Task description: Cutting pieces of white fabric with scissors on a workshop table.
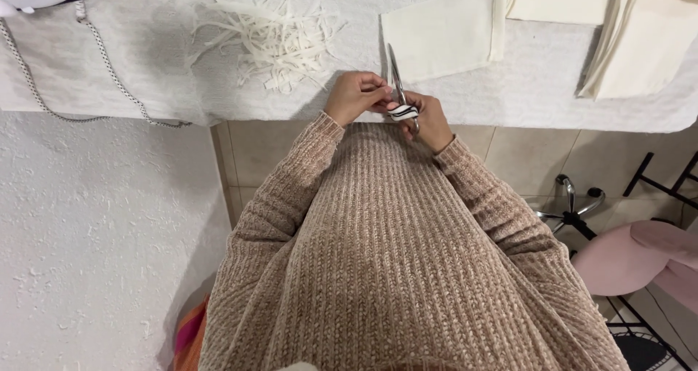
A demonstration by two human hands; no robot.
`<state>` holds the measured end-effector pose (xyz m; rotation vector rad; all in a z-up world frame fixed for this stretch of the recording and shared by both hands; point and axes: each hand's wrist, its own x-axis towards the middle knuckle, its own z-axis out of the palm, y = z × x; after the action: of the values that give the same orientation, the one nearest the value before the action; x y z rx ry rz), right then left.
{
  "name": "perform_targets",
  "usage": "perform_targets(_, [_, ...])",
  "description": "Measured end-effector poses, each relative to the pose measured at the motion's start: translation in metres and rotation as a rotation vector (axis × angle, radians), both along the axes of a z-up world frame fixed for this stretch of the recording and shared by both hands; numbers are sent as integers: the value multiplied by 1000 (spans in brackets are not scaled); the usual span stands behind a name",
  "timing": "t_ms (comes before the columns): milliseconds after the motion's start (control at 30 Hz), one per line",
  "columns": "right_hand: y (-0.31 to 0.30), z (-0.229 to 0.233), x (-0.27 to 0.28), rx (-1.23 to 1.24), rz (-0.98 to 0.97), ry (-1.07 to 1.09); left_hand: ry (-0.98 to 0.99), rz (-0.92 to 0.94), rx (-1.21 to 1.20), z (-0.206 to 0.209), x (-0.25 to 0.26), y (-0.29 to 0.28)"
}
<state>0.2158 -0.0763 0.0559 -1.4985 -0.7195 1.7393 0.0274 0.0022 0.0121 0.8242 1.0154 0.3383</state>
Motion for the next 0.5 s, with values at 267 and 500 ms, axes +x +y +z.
perform_targets(267, [11, 11, -2, 21, 21, -42, 75, -71, 33, 5, 0, 4])
perform_targets(500, [19, 10, 1, 33, 61, -82, -3, -22, -83, -7, -2, 3])
